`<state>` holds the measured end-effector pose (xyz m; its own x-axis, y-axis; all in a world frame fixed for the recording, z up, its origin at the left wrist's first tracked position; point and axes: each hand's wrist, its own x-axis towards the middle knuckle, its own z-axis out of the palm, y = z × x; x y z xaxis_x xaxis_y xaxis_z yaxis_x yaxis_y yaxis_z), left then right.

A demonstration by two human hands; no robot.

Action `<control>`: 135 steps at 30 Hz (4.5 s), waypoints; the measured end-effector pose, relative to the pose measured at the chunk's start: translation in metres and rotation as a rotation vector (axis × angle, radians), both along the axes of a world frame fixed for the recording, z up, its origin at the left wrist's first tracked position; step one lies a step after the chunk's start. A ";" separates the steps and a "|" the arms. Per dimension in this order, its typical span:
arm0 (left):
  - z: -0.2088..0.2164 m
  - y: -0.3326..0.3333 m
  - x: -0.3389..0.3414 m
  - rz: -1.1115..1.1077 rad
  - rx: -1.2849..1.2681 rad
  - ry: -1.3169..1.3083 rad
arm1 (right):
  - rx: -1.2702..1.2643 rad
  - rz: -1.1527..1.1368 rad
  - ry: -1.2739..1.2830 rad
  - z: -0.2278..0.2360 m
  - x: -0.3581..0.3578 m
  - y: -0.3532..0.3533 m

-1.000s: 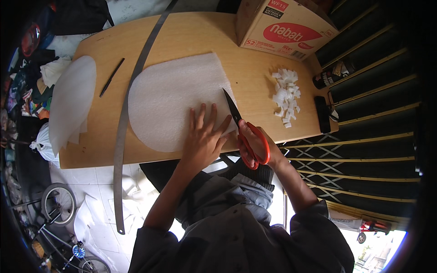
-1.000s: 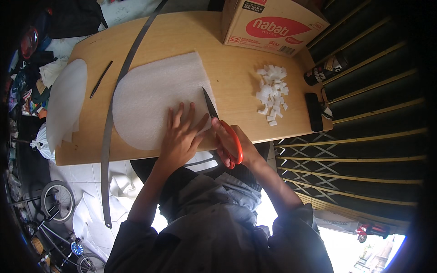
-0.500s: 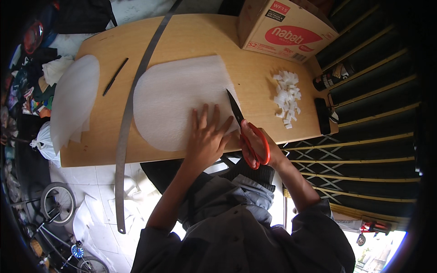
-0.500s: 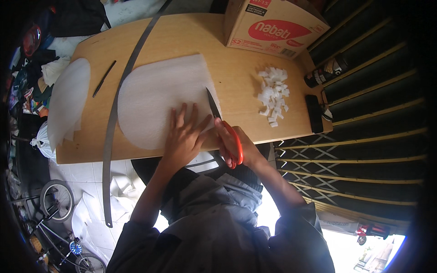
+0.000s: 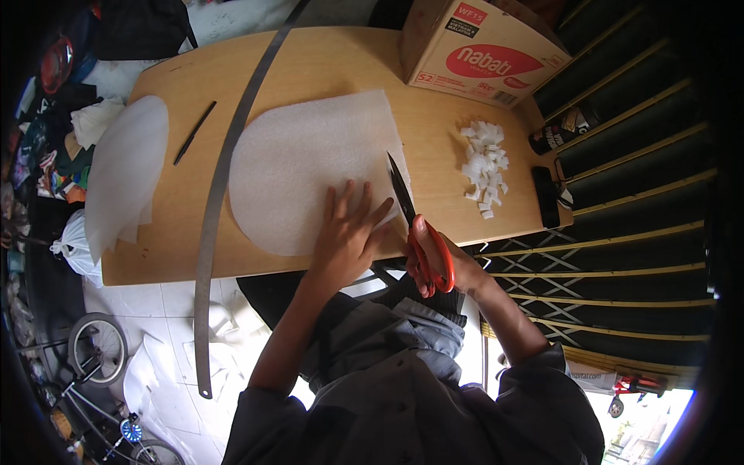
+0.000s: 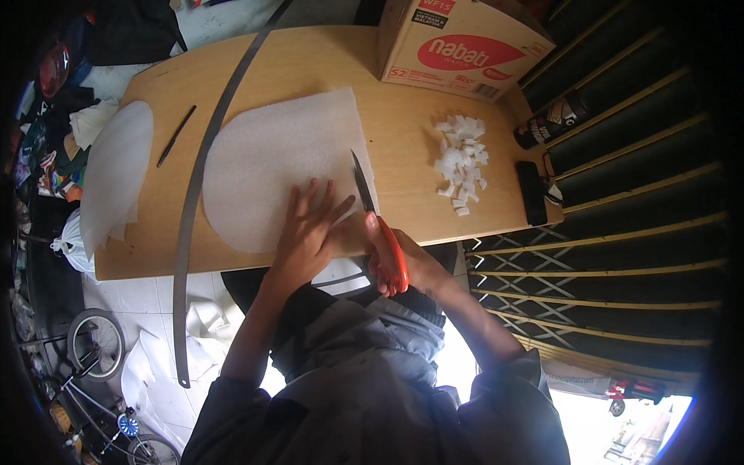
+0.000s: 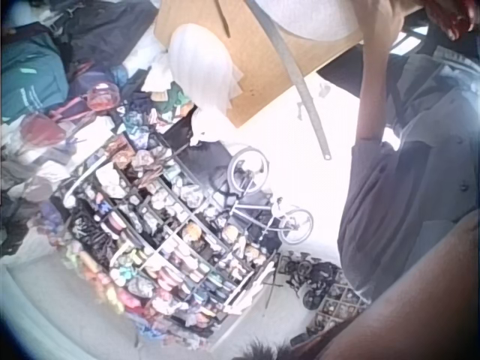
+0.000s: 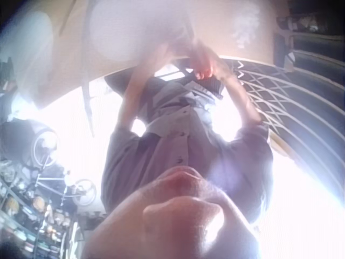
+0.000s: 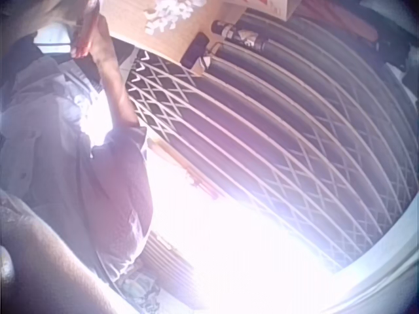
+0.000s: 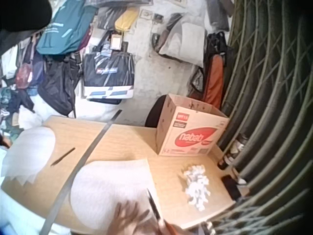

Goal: The person uses a pair of red-handled scissors to cut small rectangular strips from a white foam sheet on a wooden table, adding them to a pile of already cut pieces.

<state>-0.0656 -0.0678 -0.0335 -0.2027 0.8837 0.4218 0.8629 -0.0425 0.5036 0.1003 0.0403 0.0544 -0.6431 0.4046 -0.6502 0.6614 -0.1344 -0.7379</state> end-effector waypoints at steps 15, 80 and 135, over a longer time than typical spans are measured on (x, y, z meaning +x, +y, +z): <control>-0.002 0.000 0.000 0.021 0.019 -0.051 | 0.075 -0.016 0.047 -0.006 0.003 -0.006; -0.010 0.046 -0.035 0.331 -0.063 0.038 | 0.387 0.038 0.170 -0.043 0.007 -0.014; -0.018 0.045 -0.031 0.357 -0.078 0.215 | 0.228 0.104 0.059 -0.010 -0.117 0.085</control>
